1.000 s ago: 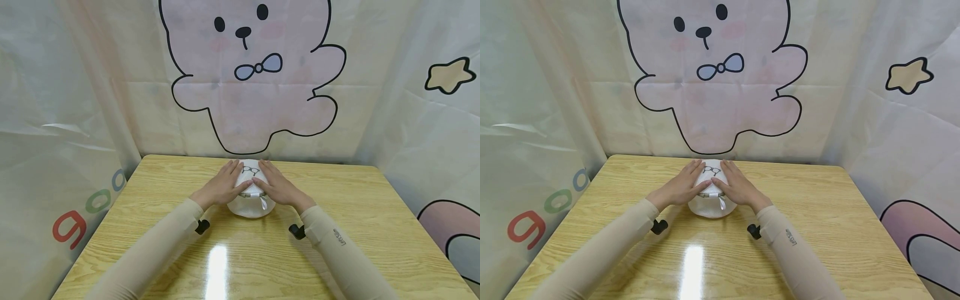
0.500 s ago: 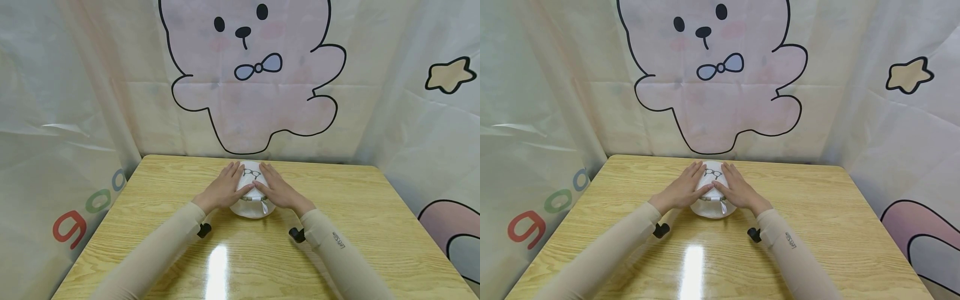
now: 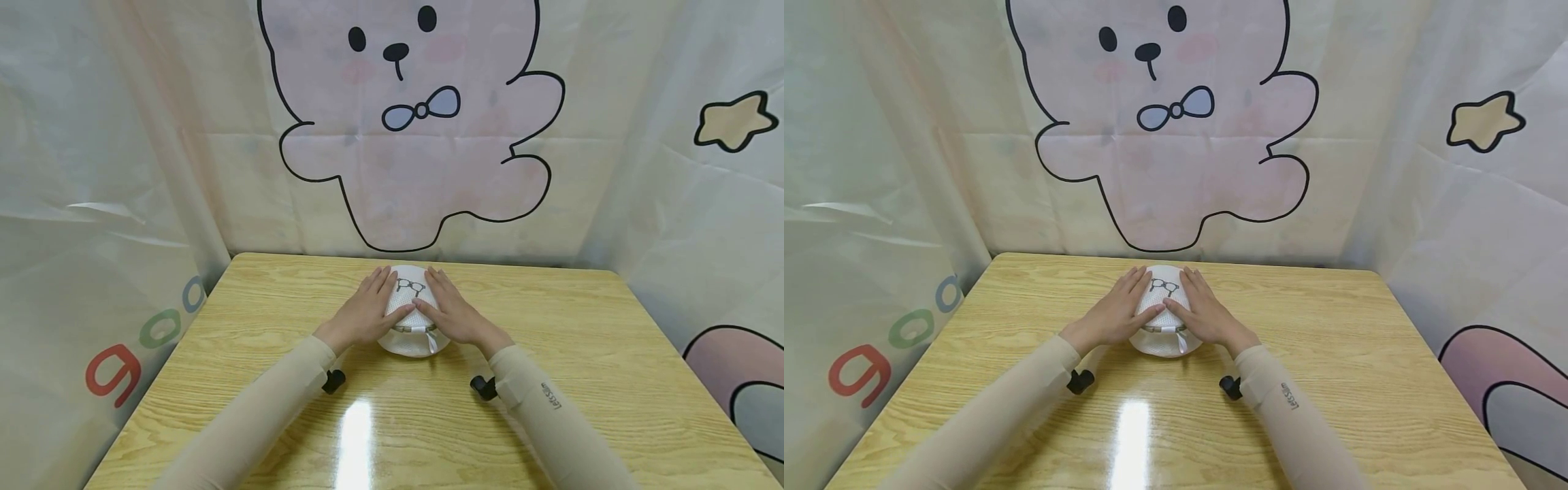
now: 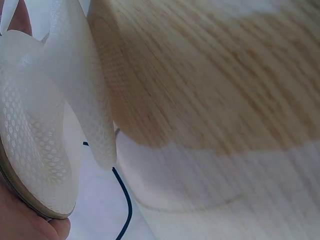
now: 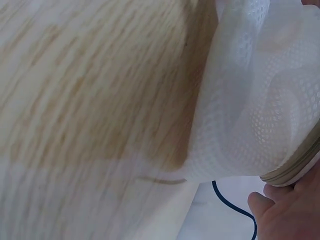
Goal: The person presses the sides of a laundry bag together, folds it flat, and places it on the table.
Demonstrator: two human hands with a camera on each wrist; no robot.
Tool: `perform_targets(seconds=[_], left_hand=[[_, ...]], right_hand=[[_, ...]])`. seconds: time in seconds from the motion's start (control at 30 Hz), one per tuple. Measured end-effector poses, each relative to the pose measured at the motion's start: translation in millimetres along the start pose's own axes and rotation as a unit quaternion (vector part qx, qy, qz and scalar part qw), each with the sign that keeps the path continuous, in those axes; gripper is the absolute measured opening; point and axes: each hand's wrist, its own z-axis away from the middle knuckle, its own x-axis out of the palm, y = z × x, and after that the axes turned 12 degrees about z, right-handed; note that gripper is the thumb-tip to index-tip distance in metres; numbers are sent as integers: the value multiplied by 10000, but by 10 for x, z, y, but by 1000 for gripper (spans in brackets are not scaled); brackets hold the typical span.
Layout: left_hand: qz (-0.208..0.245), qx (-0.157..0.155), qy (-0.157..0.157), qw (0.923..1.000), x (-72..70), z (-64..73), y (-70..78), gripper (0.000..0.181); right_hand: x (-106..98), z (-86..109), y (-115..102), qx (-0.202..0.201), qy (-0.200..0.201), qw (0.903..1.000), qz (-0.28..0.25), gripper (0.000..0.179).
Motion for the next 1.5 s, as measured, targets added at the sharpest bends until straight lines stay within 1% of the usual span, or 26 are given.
perform_targets(seconds=[0.17,0.4,0.57,0.7,0.97,1.07,1.3,1.5], left_hand=[[-7,-52,-16,10000,17,9,-20,93],[44,-82,59,9999,48,24,-54,96],[164,-303,-37,9994,59,38,-60,98],[371,-499,-108,9980,65,48,-63,103],[786,-725,-199,9941,93,67,-83,115],[851,-730,-173,9935,107,67,-92,116],[880,-800,-145,9928,151,73,-101,117],[919,-834,-161,9921,166,88,-85,117]], right_hand=[[22,8,9,26,47,10000,-14,85],[61,14,24,32,53,10000,-34,85],[84,25,22,86,20,9999,-124,87],[97,33,31,156,-57,9998,-132,87],[120,49,55,191,-121,9996,-143,87],[140,54,63,250,-203,9993,-189,87],[174,58,46,318,-290,9979,-487,88],[188,64,18,350,-293,9978,-482,90]])
